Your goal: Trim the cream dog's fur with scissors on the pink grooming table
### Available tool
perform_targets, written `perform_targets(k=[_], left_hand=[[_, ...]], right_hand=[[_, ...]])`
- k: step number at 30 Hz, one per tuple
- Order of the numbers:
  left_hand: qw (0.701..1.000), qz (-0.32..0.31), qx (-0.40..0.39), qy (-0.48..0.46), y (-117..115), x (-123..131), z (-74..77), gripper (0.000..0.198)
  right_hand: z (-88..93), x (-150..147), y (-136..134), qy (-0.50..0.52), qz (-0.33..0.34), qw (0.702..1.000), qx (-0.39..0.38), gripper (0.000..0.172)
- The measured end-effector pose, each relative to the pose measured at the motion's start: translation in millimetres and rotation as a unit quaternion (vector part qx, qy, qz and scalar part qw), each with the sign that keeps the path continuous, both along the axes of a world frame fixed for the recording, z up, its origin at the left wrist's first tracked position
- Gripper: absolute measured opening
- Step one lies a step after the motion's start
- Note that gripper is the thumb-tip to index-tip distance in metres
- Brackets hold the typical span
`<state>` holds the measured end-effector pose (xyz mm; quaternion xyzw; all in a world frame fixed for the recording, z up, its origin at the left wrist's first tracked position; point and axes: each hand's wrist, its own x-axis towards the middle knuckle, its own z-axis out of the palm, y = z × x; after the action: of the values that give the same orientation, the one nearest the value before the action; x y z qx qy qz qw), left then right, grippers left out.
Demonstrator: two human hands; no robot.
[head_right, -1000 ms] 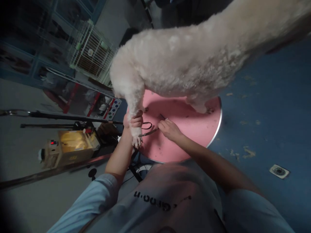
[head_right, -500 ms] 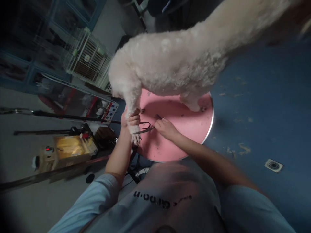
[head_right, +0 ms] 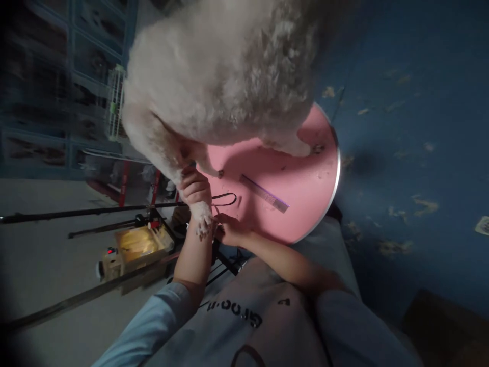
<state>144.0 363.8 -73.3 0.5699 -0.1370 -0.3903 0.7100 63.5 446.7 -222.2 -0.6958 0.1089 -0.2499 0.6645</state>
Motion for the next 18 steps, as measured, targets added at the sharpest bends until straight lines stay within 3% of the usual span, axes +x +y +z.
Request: perform_targets(k=[7, 14, 18], left_hand=[[0.998, -0.016, -0.053, -0.011, 4, -1, -3.7, 0.015], [0.993, 0.004, -0.115, 0.037, 2, -4, -7.5, 0.006], [0.995, -0.009, -0.084, 0.051, 1, 1, -5.1, 0.011]], right_hand=[[8.0, 2, -7, 0.0, -0.038, 0.999, 0.028, 0.026], [14.3, 0, -16, 0.03, -0.035, 0.999, 0.001, 0.033], [13.6, -5, -21, 0.072, -0.032, 0.996, -0.035, 0.033]])
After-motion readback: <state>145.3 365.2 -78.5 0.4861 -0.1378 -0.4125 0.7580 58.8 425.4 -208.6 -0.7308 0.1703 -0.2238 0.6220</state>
